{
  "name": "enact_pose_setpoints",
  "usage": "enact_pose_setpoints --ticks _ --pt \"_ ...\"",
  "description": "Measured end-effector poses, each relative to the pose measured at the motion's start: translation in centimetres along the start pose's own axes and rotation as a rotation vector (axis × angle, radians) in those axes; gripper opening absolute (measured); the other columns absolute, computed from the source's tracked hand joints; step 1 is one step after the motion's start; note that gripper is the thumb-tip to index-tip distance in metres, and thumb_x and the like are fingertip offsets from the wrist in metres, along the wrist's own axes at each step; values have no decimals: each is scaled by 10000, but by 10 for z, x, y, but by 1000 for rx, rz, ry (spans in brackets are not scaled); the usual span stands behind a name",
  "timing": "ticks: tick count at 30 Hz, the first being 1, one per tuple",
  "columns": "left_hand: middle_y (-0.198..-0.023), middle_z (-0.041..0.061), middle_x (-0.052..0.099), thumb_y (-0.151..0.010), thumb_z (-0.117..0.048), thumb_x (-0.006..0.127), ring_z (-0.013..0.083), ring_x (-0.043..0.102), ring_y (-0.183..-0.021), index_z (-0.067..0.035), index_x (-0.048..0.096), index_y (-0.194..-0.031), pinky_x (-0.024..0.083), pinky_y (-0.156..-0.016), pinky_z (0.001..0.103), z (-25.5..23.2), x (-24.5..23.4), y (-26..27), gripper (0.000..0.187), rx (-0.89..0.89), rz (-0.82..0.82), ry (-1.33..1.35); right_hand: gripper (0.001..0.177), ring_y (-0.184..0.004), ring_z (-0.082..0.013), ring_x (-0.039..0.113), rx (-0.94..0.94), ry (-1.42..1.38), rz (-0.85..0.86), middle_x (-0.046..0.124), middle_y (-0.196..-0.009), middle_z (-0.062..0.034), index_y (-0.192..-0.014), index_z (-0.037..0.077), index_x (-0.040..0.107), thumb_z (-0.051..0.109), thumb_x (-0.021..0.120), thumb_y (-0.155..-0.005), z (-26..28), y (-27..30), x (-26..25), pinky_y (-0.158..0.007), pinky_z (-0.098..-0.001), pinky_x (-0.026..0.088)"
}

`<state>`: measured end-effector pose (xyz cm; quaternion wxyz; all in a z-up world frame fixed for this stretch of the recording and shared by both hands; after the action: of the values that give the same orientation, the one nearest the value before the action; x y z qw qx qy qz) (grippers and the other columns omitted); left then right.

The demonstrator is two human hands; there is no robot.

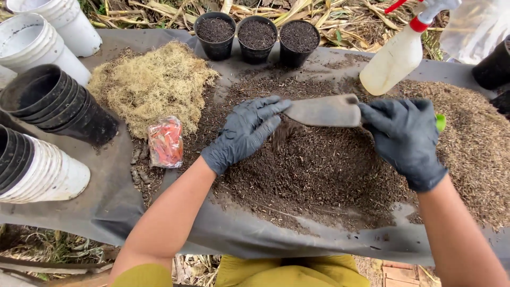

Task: Preparing and leveling potting soil on a workbench using a hand trowel and gloved hands

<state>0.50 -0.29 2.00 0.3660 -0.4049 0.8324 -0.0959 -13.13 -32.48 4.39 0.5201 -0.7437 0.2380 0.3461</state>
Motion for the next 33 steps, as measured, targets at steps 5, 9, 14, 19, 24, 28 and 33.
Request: enact_pose_setpoints --ticks 5,9,14,19,24,28,33 --pt "-1506 79 564 -920 -619 698 450 562 -1310 -393 562 -1479 448 -1121 581 15 7 0 617 13 66 -175 336 -1015 -366 720 215 -240 -122 772 -1113 -78 -1164 180 800 48 833 -857 -13 83 50 -932 -469 546" --pt "-1463 76 574 -880 -634 741 438 558 -1297 -385 591 -1459 461 -1093 578 31 16 1 647 -3 35 -203 331 -1075 -328 690 341 -173 -143 769 -1159 -71 -1232 132 797 39 795 -914 -17 104 57 -1059 -436 463" --pt "-1375 25 633 -823 -631 780 336 605 -1266 -378 653 -1365 496 -1065 487 25 15 0 611 -3 6 -265 335 -1018 -335 701 370 -191 -184 765 -1105 -102 -1199 99 787 85 856 -872 5 84 29 -962 -464 501" --pt "-1307 94 671 -887 -535 773 351 617 -1250 -255 707 -1265 482 -1070 482 9 7 -2 475 8 10 -204 321 -1072 -297 687 416 -37 -195 757 -1143 -54 -1216 136 785 71 829 -905 -5 97 37 -998 -456 453" --pt "-1365 72 615 -988 -434 588 295 573 -1283 -185 640 -1205 392 -1093 478 6 7 0 334 72 44 -260 199 -990 -322 653 523 -51 -58 729 -1116 -93 -1287 85 736 115 647 -1112 2 101 29 -923 -430 394" --pt "-1378 96 594 -1003 -377 509 316 554 -1289 -144 600 -1224 381 -1079 486 9 4 1 334 105 90 -227 29 -955 -324 684 469 -92 -140 735 -1048 -130 -1020 39 700 12 706 -1016 5 107 22 -916 -441 467" --pt "-1393 118 571 -929 -416 445 319 547 -1226 -128 612 -1087 383 -1019 499 8 3 -1 368 117 140 -232 174 -865 -344 643 284 -231 -330 734 -960 -222 -1068 -33 702 83 620 -967 18 116 20 -906 -475 461"
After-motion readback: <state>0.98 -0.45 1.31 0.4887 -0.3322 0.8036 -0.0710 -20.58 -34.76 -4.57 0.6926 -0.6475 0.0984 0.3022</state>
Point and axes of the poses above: each hand's wrist, its own y-axis away from the middle knuckle, its own x-axis out of the palm, z = x × y, the point moved 1 cm from there along -y, towards the middle knuckle
